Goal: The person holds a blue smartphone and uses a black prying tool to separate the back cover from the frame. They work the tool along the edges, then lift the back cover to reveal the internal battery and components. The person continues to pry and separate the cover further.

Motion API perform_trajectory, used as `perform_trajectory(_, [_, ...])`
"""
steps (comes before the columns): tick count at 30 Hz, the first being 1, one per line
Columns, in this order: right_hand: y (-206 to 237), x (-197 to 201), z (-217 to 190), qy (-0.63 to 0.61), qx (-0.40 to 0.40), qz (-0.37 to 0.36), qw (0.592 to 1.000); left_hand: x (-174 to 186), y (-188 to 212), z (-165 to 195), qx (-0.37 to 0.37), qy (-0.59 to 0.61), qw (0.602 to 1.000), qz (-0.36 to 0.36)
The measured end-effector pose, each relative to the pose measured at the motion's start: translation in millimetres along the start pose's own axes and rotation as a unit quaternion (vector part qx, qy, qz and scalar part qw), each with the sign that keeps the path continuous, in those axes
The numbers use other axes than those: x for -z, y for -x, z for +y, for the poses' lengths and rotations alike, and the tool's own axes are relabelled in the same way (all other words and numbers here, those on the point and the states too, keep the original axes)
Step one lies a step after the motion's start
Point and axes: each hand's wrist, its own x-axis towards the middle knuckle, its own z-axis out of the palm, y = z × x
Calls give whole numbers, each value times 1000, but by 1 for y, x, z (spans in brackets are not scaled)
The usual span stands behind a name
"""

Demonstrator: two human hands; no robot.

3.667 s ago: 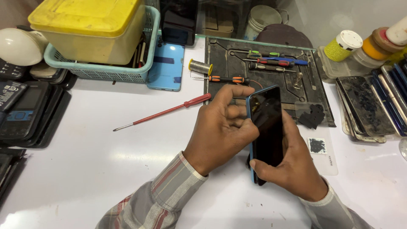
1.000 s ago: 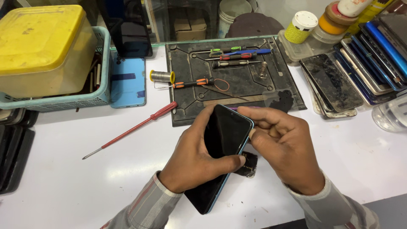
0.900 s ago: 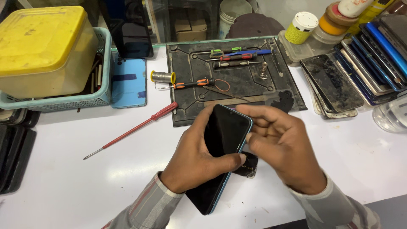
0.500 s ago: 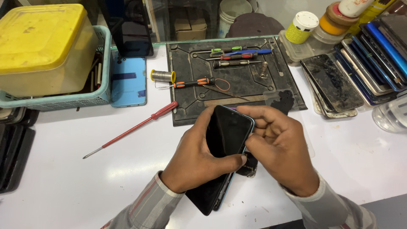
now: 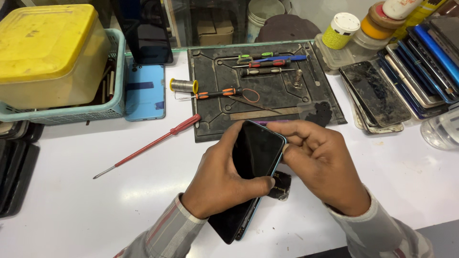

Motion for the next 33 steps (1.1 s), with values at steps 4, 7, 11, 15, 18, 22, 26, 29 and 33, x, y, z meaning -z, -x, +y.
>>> perform_trajectory(4, [2,6,-2,15,-31,7,999,0,1,2,-10,-9,1000,0])
perform_trajectory(7, [3,10,-5,23,-54,17,998,1,1,4,7,-24,1000,-7])
perform_trajectory(11, [5,13,-8,30,-77,15,996,1,1,5,-7,-18,1000,-15])
perform_trajectory(15, [9,20,-13,62,-105,22,992,1,2,6,-42,-43,998,-16])
perform_trajectory(18, [10,27,-14,76,-125,35,989,2,3,8,-41,-58,997,-23])
perform_trajectory(22, [9,29,-7,35,-137,45,989,1,3,12,-32,-84,996,-29])
perform_trajectory(26, [7,31,-8,34,-106,29,993,1,3,11,-43,-63,997,-23])
perform_trajectory(29, [5,27,-10,52,-91,30,994,2,2,9,-27,-40,999,-18])
perform_trajectory(33, [10,16,-11,13,-23,-8,1000,3,-1,3,-44,62,997,9])
